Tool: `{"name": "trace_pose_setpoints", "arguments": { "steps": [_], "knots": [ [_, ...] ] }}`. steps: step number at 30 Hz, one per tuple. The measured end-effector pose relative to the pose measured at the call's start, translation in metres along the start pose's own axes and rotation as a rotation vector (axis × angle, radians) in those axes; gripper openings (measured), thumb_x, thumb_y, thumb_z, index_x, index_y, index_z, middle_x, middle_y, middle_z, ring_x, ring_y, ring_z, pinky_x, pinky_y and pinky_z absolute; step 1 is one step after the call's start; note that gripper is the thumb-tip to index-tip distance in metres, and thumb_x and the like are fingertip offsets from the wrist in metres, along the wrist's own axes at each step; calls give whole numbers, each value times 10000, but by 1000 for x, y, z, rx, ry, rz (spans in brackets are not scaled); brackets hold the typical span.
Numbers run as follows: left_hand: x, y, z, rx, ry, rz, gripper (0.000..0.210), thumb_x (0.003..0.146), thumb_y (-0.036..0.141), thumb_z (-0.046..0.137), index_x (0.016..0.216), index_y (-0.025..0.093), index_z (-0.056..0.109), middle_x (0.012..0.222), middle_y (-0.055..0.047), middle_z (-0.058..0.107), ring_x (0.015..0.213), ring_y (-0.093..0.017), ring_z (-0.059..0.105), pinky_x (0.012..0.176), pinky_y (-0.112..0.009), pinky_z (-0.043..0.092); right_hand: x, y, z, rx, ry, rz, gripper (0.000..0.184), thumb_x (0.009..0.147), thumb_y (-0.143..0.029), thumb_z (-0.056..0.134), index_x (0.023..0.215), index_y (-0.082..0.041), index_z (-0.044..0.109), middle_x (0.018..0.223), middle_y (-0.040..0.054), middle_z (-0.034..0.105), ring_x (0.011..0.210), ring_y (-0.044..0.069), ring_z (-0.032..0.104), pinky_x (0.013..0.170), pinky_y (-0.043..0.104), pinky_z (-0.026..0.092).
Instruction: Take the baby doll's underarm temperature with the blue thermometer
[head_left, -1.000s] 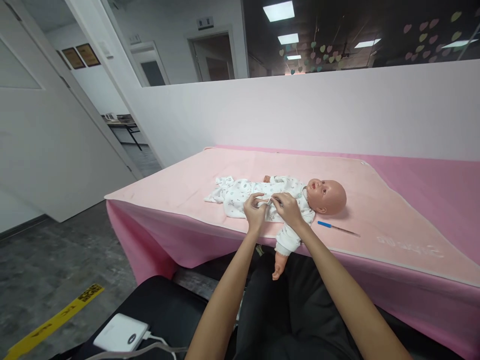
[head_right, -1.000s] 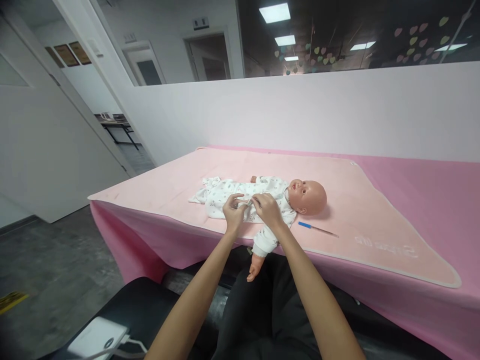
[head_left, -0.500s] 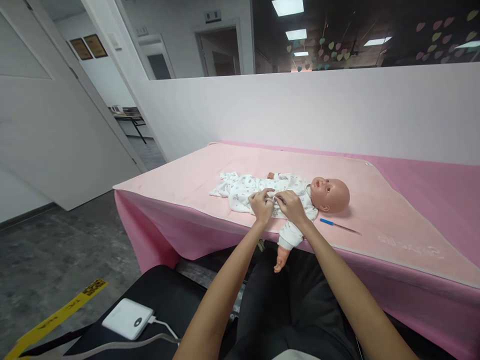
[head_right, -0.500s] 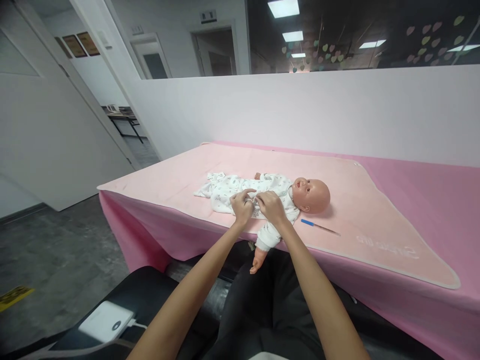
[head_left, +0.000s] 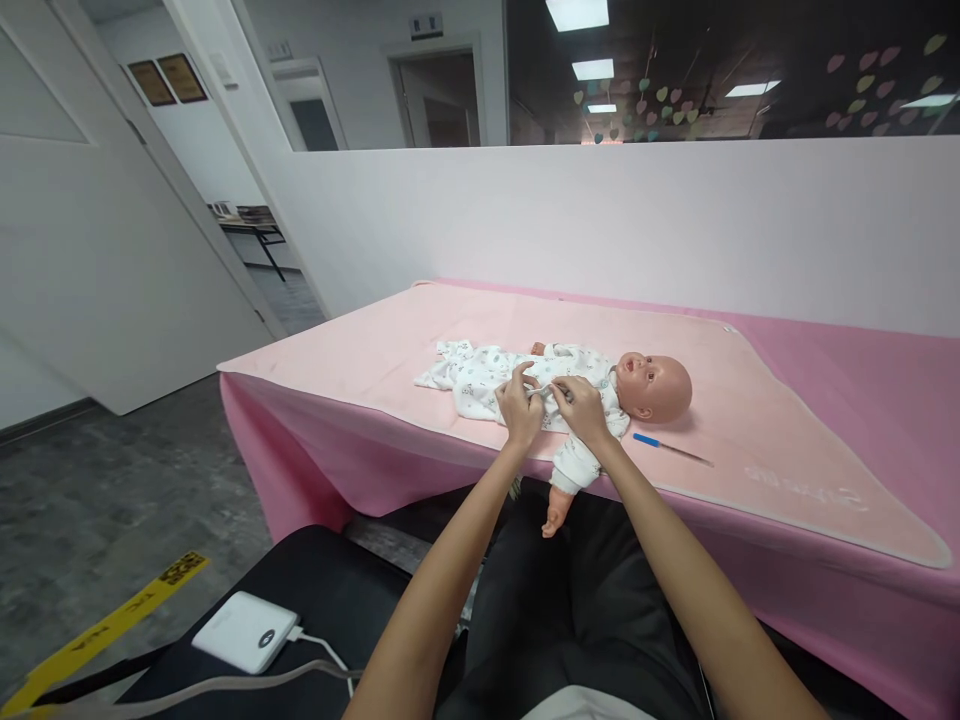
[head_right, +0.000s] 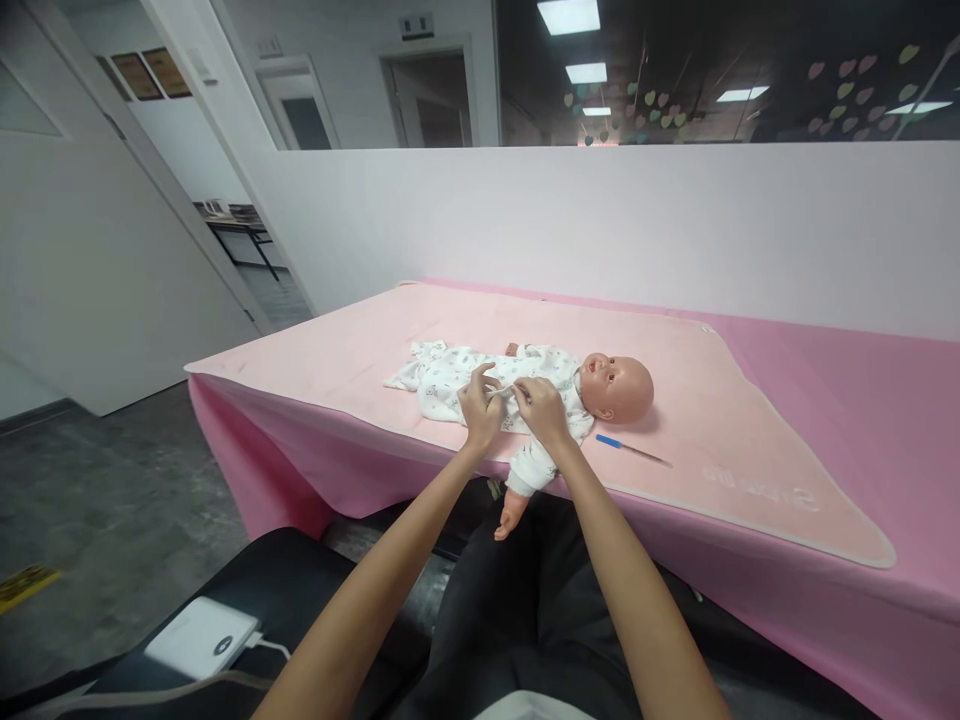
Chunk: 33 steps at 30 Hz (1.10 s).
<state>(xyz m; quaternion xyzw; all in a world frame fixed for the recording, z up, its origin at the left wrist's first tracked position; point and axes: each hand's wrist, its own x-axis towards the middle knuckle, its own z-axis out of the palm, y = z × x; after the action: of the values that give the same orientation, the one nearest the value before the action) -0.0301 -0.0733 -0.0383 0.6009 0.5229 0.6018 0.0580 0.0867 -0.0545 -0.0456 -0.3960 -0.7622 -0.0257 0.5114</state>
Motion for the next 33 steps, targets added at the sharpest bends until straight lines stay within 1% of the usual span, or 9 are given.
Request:
{"name": "trace_pose_setpoints", "arguments": {
  "steps": [5,10,16,18,21,26,28,30,33],
  "knots": [
    [0,2,0,2,-23,-16,440,646,62,407,1048,216,498,746,15,626,767,-161,601,863,-332,362,0,-2,-1,-17,-18,22,142,851,-246,474,804,-208,602,796,49,657,767,188,583,722,317,454],
    [1,2,0,41,-47,-18,403,614,37,389,950,219,517,693,29,630,741,-160,608,871,-338,360,1,-3,-1,-17,-30,20,131,842,-229,487,787,-209,604,791,46,656,778,190,583,736,319,451],
    [0,0,1,86,-41,-19,355,587,34,386,832,220,565,588,30,591,691,-169,589,856,-346,351,1,-2,0,-10,-44,9,127,841,-204,489,799,-206,609,801,46,660,794,189,585,741,312,452],
    [0,-2,0,88,-28,-29,338,576,45,393,800,219,576,600,24,580,693,-173,574,853,-352,347,1,-2,0,-4,-37,14,131,845,-209,485,800,-207,609,790,43,658,787,187,586,735,309,452],
    [1,-10,-1,43,73,-123,296,589,72,397,777,215,575,671,8,567,695,-173,537,832,-356,354,1,-3,0,-2,-5,35,128,849,-233,484,811,-211,604,774,40,655,768,186,587,720,306,454],
    [4,-19,-3,-44,404,-455,299,667,86,353,865,212,538,732,-9,511,773,-183,504,821,-356,358,1,-3,-2,-33,42,67,128,854,-254,479,851,-197,594,804,52,655,791,186,588,742,303,452],
    [3,-15,-3,31,470,-447,274,680,92,380,869,211,540,784,-20,517,848,-197,488,875,-376,324,1,-3,-4,-63,25,99,137,857,-247,475,881,-178,590,830,60,649,813,184,580,758,305,449],
    [1,-8,-3,120,420,-317,229,700,106,421,854,207,558,859,-35,537,913,-209,472,909,-381,293,1,-1,-4,-90,-44,130,152,865,-241,468,904,-158,589,863,66,638,848,179,568,789,314,444],
    [-2,3,0,193,167,-90,158,770,178,463,842,218,598,897,-40,573,979,-223,460,921,-378,261,3,3,-2,-104,-151,155,200,872,-275,483,981,-136,576,975,68,611,916,170,557,834,352,450]
  ]
}}
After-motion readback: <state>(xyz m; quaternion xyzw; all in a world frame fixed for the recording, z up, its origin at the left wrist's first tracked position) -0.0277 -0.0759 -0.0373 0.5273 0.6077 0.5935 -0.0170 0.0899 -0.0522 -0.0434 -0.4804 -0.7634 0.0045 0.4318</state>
